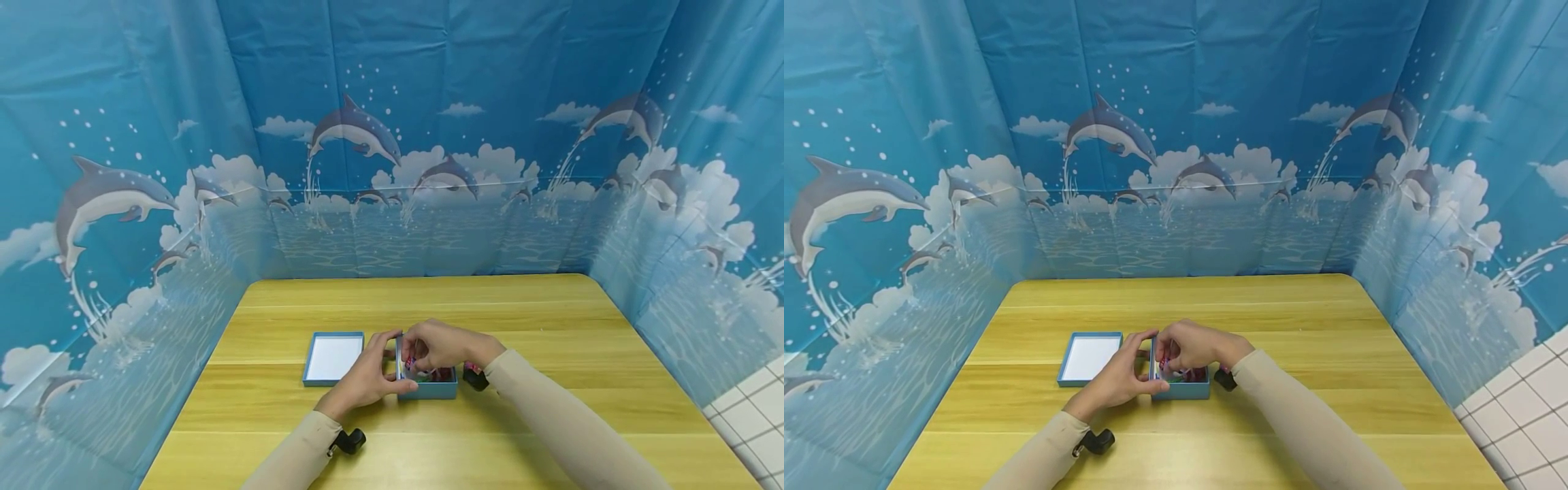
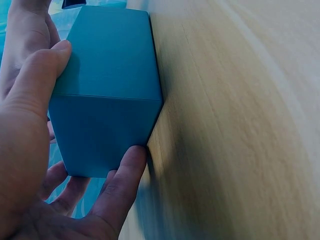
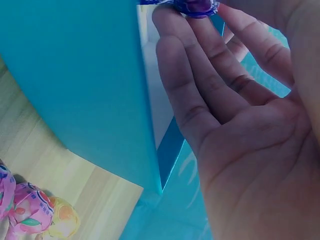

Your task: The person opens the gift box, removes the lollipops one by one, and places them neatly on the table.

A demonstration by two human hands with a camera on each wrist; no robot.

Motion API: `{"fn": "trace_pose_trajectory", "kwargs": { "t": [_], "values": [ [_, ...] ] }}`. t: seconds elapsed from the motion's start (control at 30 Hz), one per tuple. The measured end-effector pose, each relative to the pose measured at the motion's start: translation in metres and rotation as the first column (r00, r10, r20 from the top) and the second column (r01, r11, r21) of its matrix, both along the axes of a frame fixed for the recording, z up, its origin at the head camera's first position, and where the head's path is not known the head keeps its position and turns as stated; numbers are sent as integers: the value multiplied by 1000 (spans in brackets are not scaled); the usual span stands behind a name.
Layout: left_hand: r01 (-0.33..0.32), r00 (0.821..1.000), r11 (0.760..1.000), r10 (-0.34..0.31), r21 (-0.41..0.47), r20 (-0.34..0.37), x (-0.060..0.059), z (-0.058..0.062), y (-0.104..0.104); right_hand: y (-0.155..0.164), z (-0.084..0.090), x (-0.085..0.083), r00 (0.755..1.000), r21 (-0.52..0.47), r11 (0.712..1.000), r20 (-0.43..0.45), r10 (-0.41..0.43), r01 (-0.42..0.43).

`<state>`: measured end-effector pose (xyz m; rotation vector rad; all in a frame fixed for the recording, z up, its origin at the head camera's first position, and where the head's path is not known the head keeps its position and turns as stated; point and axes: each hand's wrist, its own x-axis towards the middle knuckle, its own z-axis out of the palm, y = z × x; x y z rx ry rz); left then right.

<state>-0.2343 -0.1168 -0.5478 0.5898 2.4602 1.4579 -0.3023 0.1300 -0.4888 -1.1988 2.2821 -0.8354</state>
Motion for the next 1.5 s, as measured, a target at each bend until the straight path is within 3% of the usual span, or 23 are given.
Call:
{"fn": "trace_pose_trajectory", "kwargs": {
  "t": [0.4, 0.77, 1.2, 1.5],
  "values": [
    [-2, 1000, 1000, 2, -2, -6, 0, 0, 1, 3, 0, 7, 997, -44, 998, -58, -46, 43],
    [6, 1000, 1000, -6, 1, 1, -1, -1, 1, 9, 6, 14, 989, -84, 996, -142, -29, 17],
    [4, 1000, 1000, -5, 29, 24, -1, -2, 2, 15, 15, 25, 989, -105, 993, -133, -67, 53],
    [8, 1000, 999, -9, 40, 29, 0, -1, 3, 21, 18, 29, 980, -143, 988, -180, -82, 56]
  ]
}}
